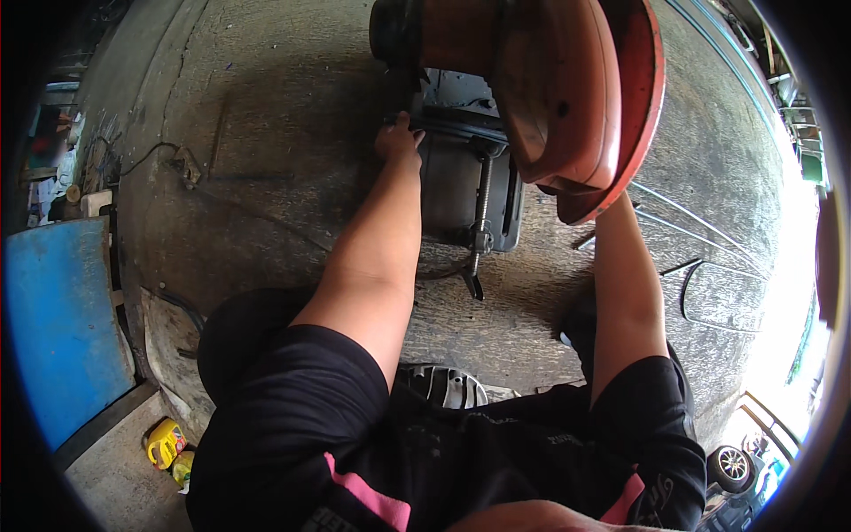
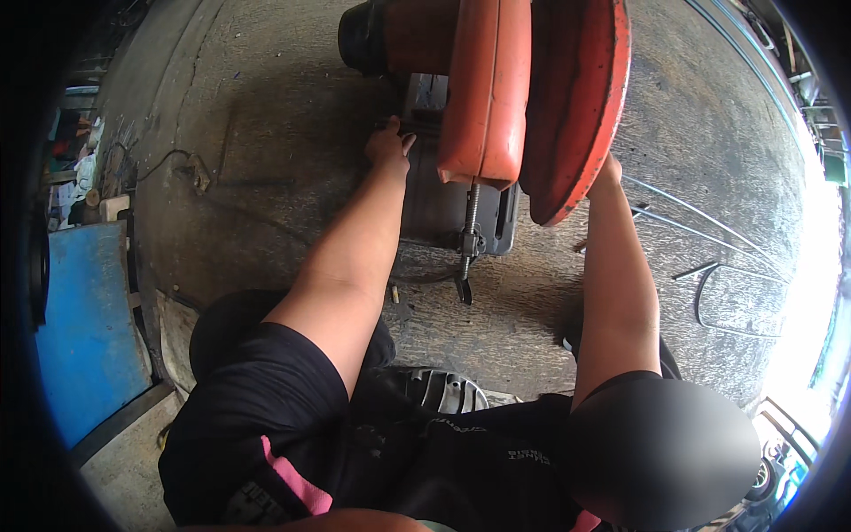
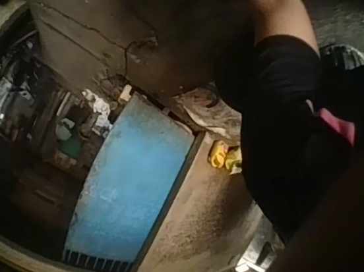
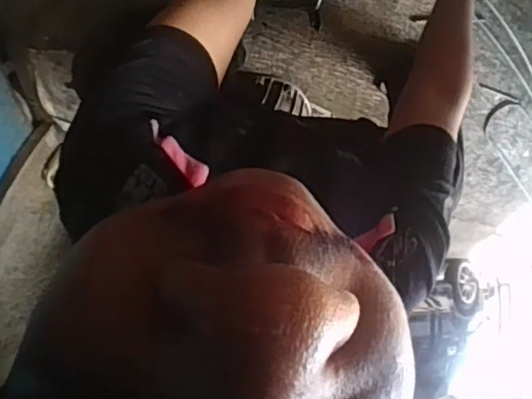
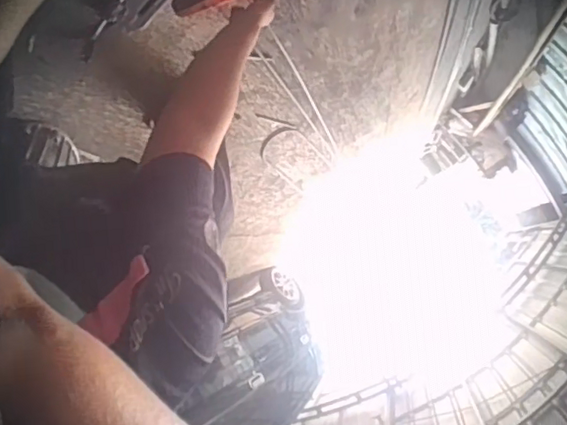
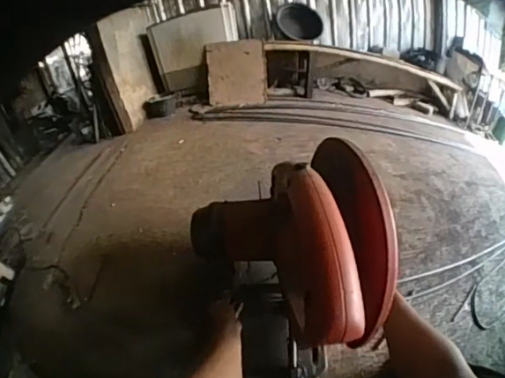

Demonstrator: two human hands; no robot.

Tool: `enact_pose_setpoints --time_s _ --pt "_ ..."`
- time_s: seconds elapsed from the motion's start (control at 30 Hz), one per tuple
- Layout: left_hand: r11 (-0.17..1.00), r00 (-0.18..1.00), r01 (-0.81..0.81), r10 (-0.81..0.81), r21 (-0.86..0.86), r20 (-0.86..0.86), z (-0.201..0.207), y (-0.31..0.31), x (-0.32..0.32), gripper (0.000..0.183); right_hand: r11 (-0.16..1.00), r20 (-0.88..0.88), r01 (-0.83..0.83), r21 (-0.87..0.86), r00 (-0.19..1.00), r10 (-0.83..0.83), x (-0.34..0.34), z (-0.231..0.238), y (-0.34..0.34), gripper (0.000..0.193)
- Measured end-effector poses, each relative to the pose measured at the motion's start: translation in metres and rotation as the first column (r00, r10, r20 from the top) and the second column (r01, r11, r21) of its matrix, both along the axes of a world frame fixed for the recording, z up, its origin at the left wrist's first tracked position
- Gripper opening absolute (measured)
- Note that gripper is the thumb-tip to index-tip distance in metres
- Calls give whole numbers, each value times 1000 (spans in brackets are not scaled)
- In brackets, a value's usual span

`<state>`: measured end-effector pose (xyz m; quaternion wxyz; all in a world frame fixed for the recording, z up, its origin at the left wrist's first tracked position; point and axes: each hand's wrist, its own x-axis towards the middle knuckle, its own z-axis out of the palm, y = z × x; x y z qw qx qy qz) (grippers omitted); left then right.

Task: Use a metal chop saw to cut a small metal tube to a specific length.

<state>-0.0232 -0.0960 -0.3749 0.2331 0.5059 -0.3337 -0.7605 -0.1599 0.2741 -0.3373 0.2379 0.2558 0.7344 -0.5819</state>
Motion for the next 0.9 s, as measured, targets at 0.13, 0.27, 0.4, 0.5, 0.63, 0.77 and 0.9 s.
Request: enact_pose_setpoints --time_s 0.13,0.27,0.4,0.5,0.63,0.77,0.9 --pt "999 999 -47 47 -4 22 -4 2 -5 30 782 -151 -336 524 868 474 -3 43 -7 42" --pt "994 993 -104 103 31 53 -3 4 -9 34 998 -493 0 -69 870 -34 -13 132 -26 40" --pt "995 995 -87 85 50 43 0 4 -8 36 922 -566 -93 -375 811 -148 -5 253 -61 42" --pt "996 996 -73 70 49 64 4 4 -8 38 932 -749 -305 -196 660 59 31 304 -87 48" --pt "997 996 -49 43 65 84 14 5 -8 43 885 -806 -367 285 408 429 66 314 -116 53" --pt "993 985 -121 120 2 124 18 10 -8 32 900 -823 -279 -334 551 -135 47 291 -94 52" --pt "992 987 -123 122 3 106 15 11 -10 37 925 -645 331 -187 669 -370 7 189 -44 41"
